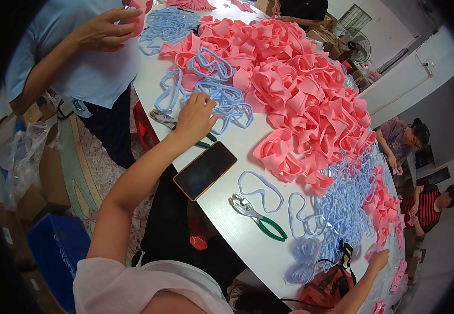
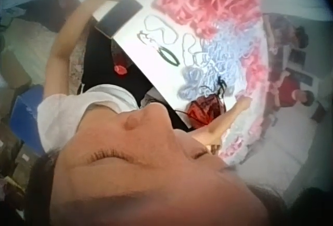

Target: The person is seen assembling the pink and blue diving masks by inserting the glass lens and the plastic frame.

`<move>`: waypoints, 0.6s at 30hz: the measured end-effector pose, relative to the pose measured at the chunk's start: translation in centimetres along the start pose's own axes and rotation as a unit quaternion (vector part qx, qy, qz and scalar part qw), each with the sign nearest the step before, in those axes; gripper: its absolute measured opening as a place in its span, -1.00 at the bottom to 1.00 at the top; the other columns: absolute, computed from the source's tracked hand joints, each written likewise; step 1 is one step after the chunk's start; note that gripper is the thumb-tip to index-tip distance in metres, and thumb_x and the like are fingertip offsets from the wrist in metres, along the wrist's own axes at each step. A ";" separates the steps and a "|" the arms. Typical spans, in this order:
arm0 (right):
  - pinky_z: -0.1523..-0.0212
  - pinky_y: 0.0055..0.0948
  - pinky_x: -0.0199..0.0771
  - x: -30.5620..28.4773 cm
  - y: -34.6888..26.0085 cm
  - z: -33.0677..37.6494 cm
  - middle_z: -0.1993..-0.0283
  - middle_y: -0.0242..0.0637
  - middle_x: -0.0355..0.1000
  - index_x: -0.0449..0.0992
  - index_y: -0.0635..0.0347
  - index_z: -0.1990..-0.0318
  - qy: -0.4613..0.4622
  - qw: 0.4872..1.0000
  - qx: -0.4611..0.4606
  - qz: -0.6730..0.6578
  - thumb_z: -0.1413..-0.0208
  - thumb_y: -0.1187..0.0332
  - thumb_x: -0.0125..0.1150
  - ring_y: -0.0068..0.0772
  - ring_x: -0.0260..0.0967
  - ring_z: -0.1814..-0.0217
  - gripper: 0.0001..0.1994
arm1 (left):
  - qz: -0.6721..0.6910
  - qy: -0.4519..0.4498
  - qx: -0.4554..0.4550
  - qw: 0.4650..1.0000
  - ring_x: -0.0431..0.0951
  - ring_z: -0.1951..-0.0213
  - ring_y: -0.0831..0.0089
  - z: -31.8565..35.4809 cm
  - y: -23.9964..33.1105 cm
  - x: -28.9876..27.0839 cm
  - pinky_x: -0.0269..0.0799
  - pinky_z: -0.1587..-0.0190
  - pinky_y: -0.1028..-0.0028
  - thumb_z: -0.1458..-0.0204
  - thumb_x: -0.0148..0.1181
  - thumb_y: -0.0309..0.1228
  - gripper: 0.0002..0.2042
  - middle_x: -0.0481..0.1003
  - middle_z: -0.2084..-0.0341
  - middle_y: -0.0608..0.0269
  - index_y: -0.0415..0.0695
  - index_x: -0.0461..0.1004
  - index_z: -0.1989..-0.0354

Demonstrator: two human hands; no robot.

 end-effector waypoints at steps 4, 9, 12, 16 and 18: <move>0.09 -0.13 0.50 7.9 3.9 -2.0 0.17 0.21 0.49 0.45 0.43 0.19 -0.327 0.943 0.053 -0.011 0.18 0.30 0.38 0.15 0.49 0.07 -0.57 | -0.089 -0.058 0.025 0.994 0.35 0.08 0.18 -1.6 -0.6 3.6 0.33 0.04 0.28 0.14 0.36 -0.36 -0.78 0.37 0.22 0.13 -0.22 0.54 0.37; -0.03 -0.15 0.41 2.0 -7.4 -3.2 0.10 0.15 0.47 0.46 0.41 0.10 -0.085 0.959 -0.211 -0.171 0.20 0.34 0.34 0.14 0.42 -0.02 -0.54 | -0.114 -0.040 0.078 0.990 0.36 0.13 0.21 -2.6 -1.0 4.6 0.31 0.10 0.27 0.17 0.30 -0.39 -0.83 0.39 0.25 0.11 -0.19 0.55 0.41; 0.08 -0.27 0.49 -9.1 -23.1 2.4 0.01 0.00 0.45 0.43 0.33 0.00 -0.112 0.883 -0.313 -0.331 -0.02 0.49 0.24 -0.06 0.50 0.09 -0.65 | -0.097 -0.024 0.074 0.992 0.38 0.13 0.21 -2.4 -0.9 3.3 0.29 0.09 0.25 0.14 0.29 -0.41 -0.82 0.41 0.28 0.15 -0.18 0.53 0.35; 0.07 -0.29 0.47 -20.2 -38.6 13.1 0.03 -0.04 0.42 0.39 0.21 -0.06 -0.195 0.705 -0.457 -0.506 -0.11 0.58 0.09 -0.04 0.45 0.04 -0.67 | 0.165 0.049 -0.026 0.985 0.47 0.35 0.26 -1.6 -0.4 0.4 0.36 0.27 0.36 0.00 0.25 -0.41 -0.82 0.46 0.45 0.17 -0.22 0.51 0.25; 0.03 -0.21 0.42 -21.0 -43.2 13.7 -0.02 0.01 0.42 0.41 0.24 -0.04 -0.097 0.705 -0.482 -0.512 -0.18 0.47 0.04 0.04 0.42 0.00 -0.73 | 0.318 0.054 -0.094 0.942 0.49 0.45 0.32 -1.5 0.6 -0.3 0.38 0.37 0.43 -0.08 0.21 -0.40 -0.81 0.46 0.51 0.20 -0.23 0.50 0.20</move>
Point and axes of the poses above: each hand's wrist, its own z-axis away from the middle knuckle, its own x-axis out of the palm, y = z × x, the point moved 3 cm from there along -z, towards the middle knuckle
